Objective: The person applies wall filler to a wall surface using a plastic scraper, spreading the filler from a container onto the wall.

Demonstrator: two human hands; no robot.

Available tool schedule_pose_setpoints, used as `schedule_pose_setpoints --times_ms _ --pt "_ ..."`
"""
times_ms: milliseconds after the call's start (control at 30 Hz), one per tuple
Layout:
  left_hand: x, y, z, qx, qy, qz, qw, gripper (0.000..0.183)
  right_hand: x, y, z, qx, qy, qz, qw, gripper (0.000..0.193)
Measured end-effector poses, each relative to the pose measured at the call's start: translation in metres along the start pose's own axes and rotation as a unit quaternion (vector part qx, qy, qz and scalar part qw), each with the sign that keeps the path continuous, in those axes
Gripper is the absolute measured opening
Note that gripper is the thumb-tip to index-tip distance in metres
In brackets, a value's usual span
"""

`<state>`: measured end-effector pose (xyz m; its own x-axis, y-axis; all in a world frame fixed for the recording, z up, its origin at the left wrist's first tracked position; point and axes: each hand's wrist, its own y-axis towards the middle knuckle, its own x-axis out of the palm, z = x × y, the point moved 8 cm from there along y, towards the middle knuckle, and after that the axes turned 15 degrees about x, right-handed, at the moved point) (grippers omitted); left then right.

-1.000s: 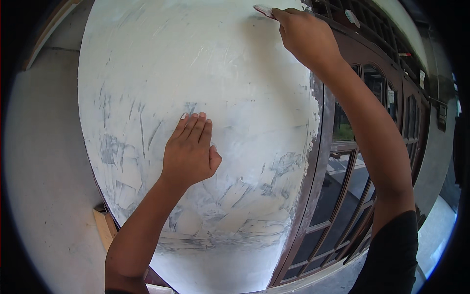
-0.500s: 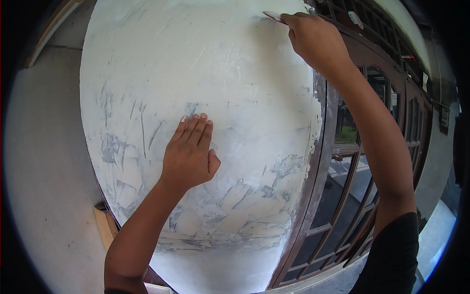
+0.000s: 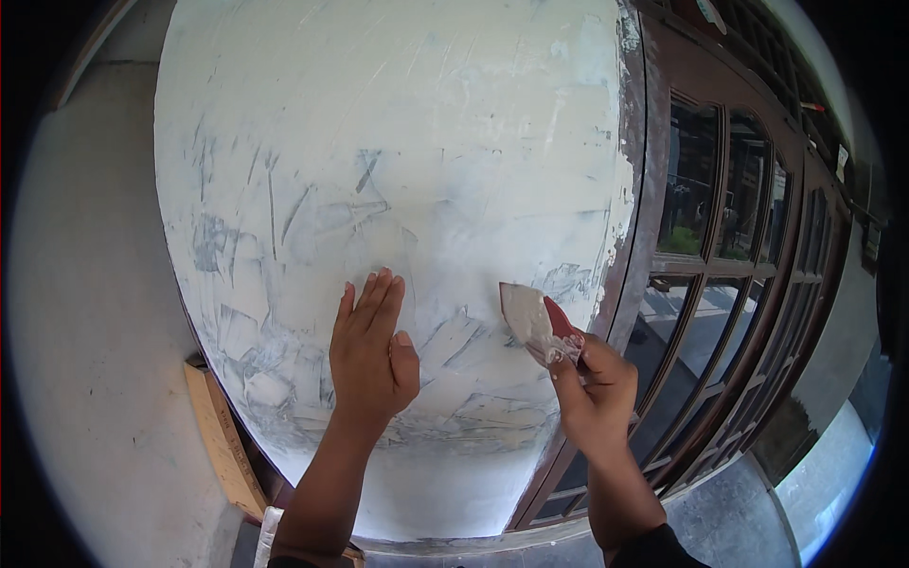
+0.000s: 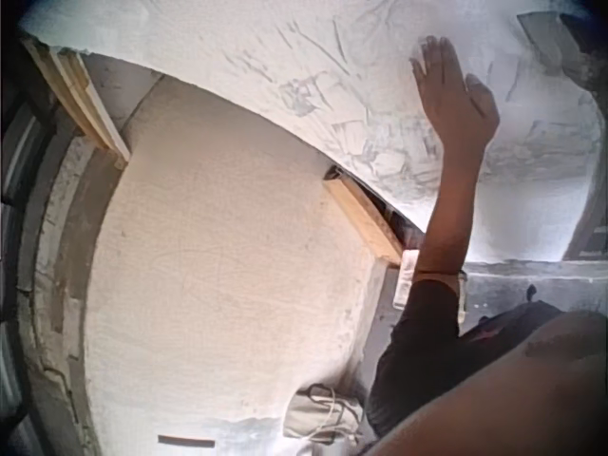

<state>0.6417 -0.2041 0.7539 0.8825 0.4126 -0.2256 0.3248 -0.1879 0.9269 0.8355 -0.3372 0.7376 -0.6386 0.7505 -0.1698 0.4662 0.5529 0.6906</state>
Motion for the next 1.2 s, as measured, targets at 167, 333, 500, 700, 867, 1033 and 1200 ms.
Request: schedule_pose_setpoints --times_ms 167,333,500,700,867,1033,1200 --pt "0.007 -0.097 0.018 -0.233 -0.131 0.060 0.962 0.052 0.030 -0.057 0.106 0.213 0.393 -0.057 0.893 0.025" --pt "0.002 -0.226 0.024 -0.449 -0.156 0.090 0.875 0.056 0.100 -0.110 0.156 0.417 0.515 -0.121 0.739 0.023" --pt "-0.033 -0.269 0.050 -0.499 -0.138 0.055 0.854 0.056 0.128 -0.148 0.179 0.466 0.499 -0.157 0.714 0.022" --pt "-0.102 -0.352 0.066 -0.623 -0.132 0.094 0.765 0.056 0.160 -0.187 0.180 0.495 0.482 -0.199 0.695 0.024" --pt "-0.131 -0.389 0.067 -0.667 -0.267 0.222 0.659 0.055 0.178 -0.217 0.147 0.476 0.465 -0.203 0.718 0.030" --pt "-0.199 -0.426 0.058 -0.672 -0.261 0.209 0.661 0.057 0.216 -0.273 0.116 0.491 0.436 -0.195 0.729 0.030" --pt "-0.288 -0.470 0.039 -0.681 -0.239 0.233 0.652 0.060 0.263 -0.332 0.083 0.508 0.425 -0.200 0.722 0.027"
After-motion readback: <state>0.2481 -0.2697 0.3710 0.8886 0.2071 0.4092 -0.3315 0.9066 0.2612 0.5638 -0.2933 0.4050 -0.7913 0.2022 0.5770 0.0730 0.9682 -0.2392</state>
